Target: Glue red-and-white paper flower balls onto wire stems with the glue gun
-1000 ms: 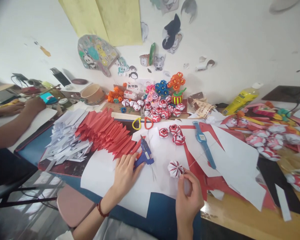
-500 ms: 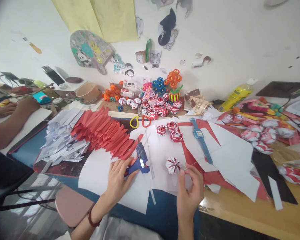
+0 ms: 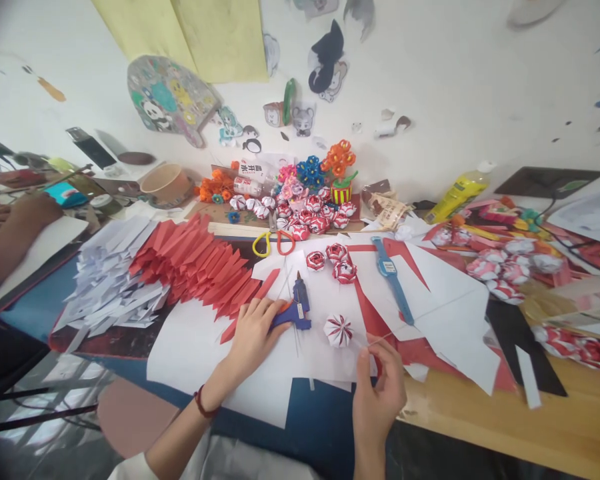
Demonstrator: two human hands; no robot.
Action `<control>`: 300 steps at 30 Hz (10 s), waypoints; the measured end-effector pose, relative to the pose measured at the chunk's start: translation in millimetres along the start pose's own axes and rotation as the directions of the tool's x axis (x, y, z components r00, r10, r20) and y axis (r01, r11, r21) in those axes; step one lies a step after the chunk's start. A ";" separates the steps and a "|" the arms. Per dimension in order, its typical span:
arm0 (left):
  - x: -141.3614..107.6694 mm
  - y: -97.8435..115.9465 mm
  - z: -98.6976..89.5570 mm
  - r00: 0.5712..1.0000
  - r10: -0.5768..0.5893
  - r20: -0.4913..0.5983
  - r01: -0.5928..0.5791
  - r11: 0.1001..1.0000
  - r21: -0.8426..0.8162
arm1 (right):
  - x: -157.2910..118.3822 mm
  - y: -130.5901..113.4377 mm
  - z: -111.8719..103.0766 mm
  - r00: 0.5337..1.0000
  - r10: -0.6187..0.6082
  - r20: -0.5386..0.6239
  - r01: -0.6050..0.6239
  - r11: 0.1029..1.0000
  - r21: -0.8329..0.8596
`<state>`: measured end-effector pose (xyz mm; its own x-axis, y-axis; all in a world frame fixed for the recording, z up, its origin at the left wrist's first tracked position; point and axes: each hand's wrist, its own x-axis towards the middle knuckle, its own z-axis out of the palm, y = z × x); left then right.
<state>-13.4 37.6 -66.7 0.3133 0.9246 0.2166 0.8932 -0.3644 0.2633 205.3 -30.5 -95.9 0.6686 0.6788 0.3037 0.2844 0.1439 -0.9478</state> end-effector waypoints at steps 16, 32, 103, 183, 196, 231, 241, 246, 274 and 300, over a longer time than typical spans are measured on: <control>-2.9 -2.8 -7.2 0.998 0.050 0.032 -0.052 0.996 0.074 | 0.9 0.6 4.0 0.999 -0.026 0.038 0.025 0.999 0.021; -18.5 0.9 -16.8 0.985 0.119 -0.121 -0.105 0.987 0.119 | -3.1 -7.9 -6.5 0.999 -0.013 0.047 0.015 1.000 -0.026; 24.6 66.6 -18.5 0.733 0.527 -0.431 -0.655 0.718 -0.235 | 12.8 -4.6 13.5 0.868 -0.291 0.403 0.401 0.889 -0.222; 54.8 76.9 -45.4 0.879 0.336 -0.338 -0.465 0.758 -0.458 | 20.6 -16.4 4.3 0.908 -0.077 0.411 0.120 0.990 -0.080; 39.7 57.9 -122.5 0.888 0.219 -0.404 -0.441 0.653 -0.616 | 13.3 -74.7 6.2 0.871 -0.184 0.456 0.073 0.965 0.252; 76.5 43.4 -138.0 0.859 0.195 -0.473 -0.445 0.739 -0.506 | 42.6 -65.5 61.0 0.837 -0.225 0.499 0.095 0.958 0.272; 60.0 30.6 -151.2 0.895 0.276 -0.349 -0.428 0.751 -0.502 | 32.4 -98.8 59.1 0.794 -0.046 0.606 -0.268 0.869 0.417; 49.0 14.8 -137.5 0.948 0.234 -0.214 -0.317 0.689 -0.652 | 34.0 -91.8 56.7 0.751 -0.021 0.660 -0.380 0.804 0.458; 30.5 31.5 -91.9 0.983 -0.067 -0.170 -0.092 0.626 -0.774 | 28.7 -80.2 78.0 0.849 -0.039 0.528 -0.265 0.832 0.488; 65.3 33.2 -106.4 0.955 -0.092 -0.283 -0.103 0.790 -0.604 | 26.9 -79.1 85.8 0.818 0.132 0.560 -0.394 0.837 0.380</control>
<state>2.3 74.1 56.2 0.1257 0.8850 0.4483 0.4790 -0.4499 0.7538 141.8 38.2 -21.1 0.1999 0.9773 0.0696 -0.2869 0.1263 -0.9496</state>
